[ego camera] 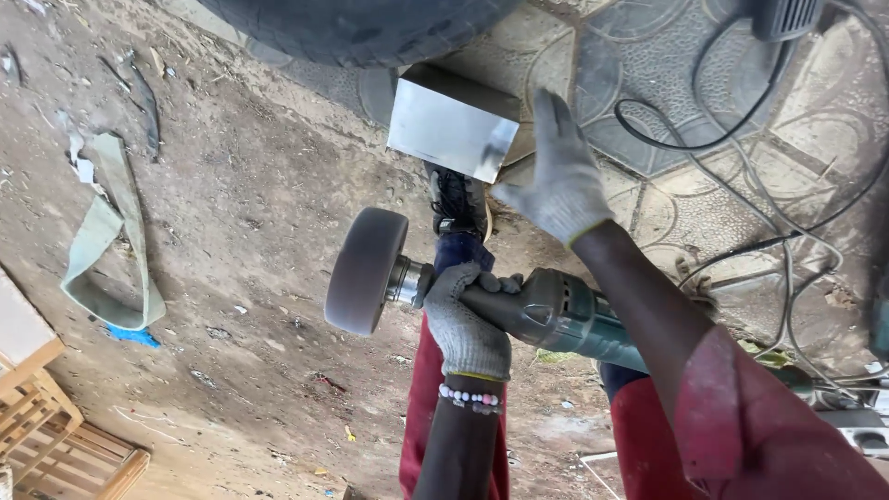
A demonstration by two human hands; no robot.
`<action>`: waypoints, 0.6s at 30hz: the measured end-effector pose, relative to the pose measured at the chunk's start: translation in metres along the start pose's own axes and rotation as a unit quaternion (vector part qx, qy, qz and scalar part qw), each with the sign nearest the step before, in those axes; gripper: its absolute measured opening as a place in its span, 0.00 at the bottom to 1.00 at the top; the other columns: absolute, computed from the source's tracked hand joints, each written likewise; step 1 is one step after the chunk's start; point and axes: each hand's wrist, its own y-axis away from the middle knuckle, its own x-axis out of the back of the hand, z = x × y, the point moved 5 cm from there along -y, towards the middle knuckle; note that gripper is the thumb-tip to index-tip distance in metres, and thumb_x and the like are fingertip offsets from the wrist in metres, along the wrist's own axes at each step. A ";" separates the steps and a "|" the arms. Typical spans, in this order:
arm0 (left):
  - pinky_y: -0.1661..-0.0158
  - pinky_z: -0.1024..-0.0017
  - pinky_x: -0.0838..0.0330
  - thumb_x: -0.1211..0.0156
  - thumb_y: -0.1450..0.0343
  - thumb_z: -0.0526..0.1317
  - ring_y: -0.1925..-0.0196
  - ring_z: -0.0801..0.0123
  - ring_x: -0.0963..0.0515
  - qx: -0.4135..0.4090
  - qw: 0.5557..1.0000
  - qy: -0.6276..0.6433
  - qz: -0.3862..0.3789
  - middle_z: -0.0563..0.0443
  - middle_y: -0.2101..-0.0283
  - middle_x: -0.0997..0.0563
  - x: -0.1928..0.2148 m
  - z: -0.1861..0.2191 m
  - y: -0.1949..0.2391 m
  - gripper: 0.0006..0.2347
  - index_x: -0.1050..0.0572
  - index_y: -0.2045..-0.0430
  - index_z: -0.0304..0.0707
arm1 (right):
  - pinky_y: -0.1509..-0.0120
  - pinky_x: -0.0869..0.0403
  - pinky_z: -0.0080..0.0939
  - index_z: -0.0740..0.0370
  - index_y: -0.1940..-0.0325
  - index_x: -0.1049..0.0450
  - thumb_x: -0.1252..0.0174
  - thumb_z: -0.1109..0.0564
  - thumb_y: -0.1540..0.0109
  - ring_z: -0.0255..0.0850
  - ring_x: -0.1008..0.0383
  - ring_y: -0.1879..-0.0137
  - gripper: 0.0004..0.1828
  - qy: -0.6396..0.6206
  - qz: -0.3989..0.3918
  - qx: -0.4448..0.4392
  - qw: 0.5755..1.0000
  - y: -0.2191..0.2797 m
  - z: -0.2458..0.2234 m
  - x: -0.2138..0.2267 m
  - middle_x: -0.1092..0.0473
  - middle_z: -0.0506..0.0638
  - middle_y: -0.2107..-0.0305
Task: Polishing the surfaces and edges of a small metal box using a handheld power polisher
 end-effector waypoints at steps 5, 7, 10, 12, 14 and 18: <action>0.66 0.41 0.24 0.45 0.30 0.23 0.81 0.44 0.27 0.012 0.994 0.042 0.100 0.35 0.81 0.28 -0.028 0.023 0.015 0.26 0.26 0.46 0.66 | 0.05 0.36 0.68 0.63 0.03 0.53 0.04 0.32 0.48 0.67 0.41 0.08 0.86 0.213 0.072 0.136 0.965 -0.063 -0.023 -0.038 0.41 0.66 0.14; 0.65 0.41 0.23 0.42 0.29 0.24 0.79 0.42 0.25 0.035 0.995 0.047 0.076 0.34 0.80 0.27 -0.029 0.025 0.006 0.14 0.24 0.60 0.51 | 0.23 0.20 0.64 0.56 0.04 0.49 0.12 0.12 0.52 0.55 0.29 0.22 0.89 0.346 0.112 0.143 0.920 -0.070 -0.034 -0.048 0.33 0.55 0.24; 0.68 0.43 0.24 0.45 0.25 0.25 0.81 0.44 0.24 0.012 0.996 0.066 0.055 0.37 0.81 0.24 -0.026 0.031 0.001 0.20 0.22 0.52 0.64 | 0.23 0.21 0.66 0.63 0.03 0.47 0.15 0.25 0.35 0.62 0.24 0.24 0.73 0.251 0.048 0.144 0.956 -0.072 -0.034 -0.044 0.27 0.68 0.26; 0.66 0.46 0.23 0.43 0.25 0.27 0.80 0.46 0.25 0.034 0.996 0.064 0.048 0.39 0.81 0.25 -0.025 0.030 -0.014 0.12 0.24 0.65 0.55 | 0.14 0.31 0.69 0.60 0.00 0.51 0.24 0.33 0.30 0.61 0.33 0.14 0.65 0.147 -0.026 0.091 0.985 -0.021 -0.061 0.010 0.37 0.66 0.16; 0.65 0.48 0.23 0.41 0.25 0.29 0.79 0.48 0.25 0.054 0.996 0.066 0.041 0.41 0.82 0.25 -0.026 0.034 -0.015 0.11 0.26 0.78 0.45 | 0.04 0.40 0.73 0.57 -0.03 0.54 0.32 0.41 0.25 0.61 0.42 0.05 0.58 0.043 -0.102 0.036 0.993 0.027 -0.037 0.035 0.46 0.64 0.06; 0.69 0.46 0.22 0.39 0.29 0.25 0.82 0.48 0.26 0.017 0.993 0.070 0.089 0.40 0.84 0.27 -0.016 0.032 -0.029 0.12 0.28 0.64 0.49 | 0.16 0.26 0.57 0.42 0.07 0.28 0.41 0.25 0.28 0.50 0.19 0.18 0.47 0.104 -0.122 -0.087 0.983 0.072 0.099 0.058 0.25 0.44 0.15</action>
